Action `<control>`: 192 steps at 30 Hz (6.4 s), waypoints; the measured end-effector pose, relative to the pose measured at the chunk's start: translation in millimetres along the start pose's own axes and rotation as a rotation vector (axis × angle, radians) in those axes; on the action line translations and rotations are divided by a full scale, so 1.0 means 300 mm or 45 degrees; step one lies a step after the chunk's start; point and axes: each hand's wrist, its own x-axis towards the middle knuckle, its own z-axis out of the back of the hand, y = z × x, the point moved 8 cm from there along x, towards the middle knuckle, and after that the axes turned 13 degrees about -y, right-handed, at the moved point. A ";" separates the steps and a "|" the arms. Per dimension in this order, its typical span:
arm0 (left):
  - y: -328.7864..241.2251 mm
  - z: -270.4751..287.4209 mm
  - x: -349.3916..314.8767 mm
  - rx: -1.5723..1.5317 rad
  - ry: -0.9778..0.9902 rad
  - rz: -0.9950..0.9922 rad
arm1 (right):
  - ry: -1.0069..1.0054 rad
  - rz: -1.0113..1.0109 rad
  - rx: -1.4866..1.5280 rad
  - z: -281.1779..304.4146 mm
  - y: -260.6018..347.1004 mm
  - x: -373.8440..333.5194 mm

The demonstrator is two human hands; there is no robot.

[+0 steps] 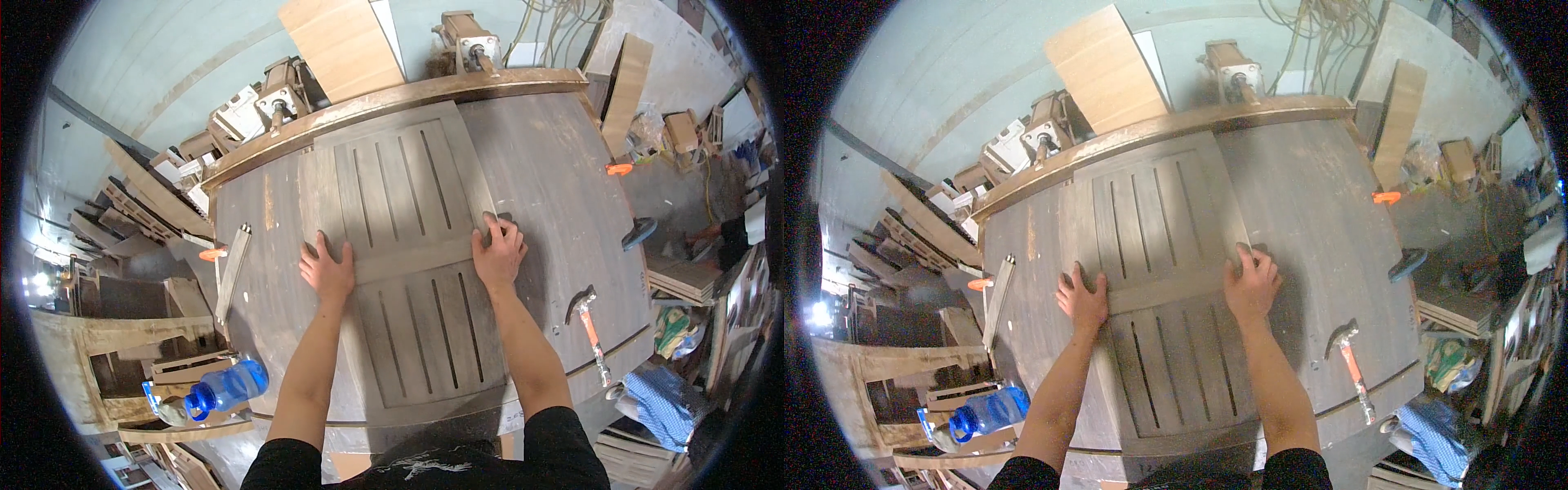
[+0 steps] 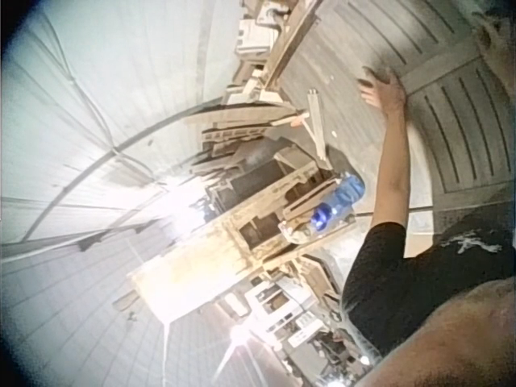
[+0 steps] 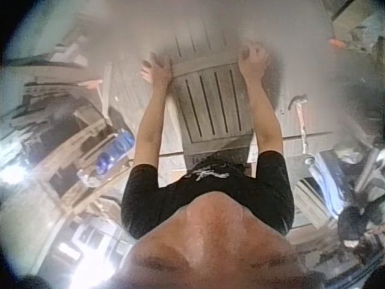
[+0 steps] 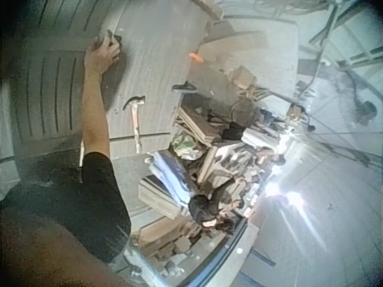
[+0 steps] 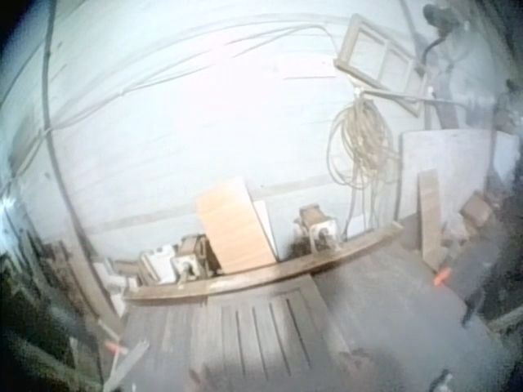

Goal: The person positions wooden panels on a workbench and uses a hammer to tap the edges together.

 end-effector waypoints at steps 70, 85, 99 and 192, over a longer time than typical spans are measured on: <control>-0.094 0.131 -0.259 -0.340 0.249 -0.669 | 0.760 -1.327 0.664 0.383 -0.589 -0.128; -0.101 0.090 -0.232 -0.262 0.326 -0.647 | 0.394 -1.517 0.793 0.267 -0.649 -0.132; -0.057 0.157 -0.220 -0.318 0.128 -0.470 | 0.321 -0.356 -0.100 0.365 -0.567 0.080; 0.232 1.259 -0.052 -2.104 -0.321 0.666 | 0.203 -1.056 1.508 1.228 -0.242 -0.104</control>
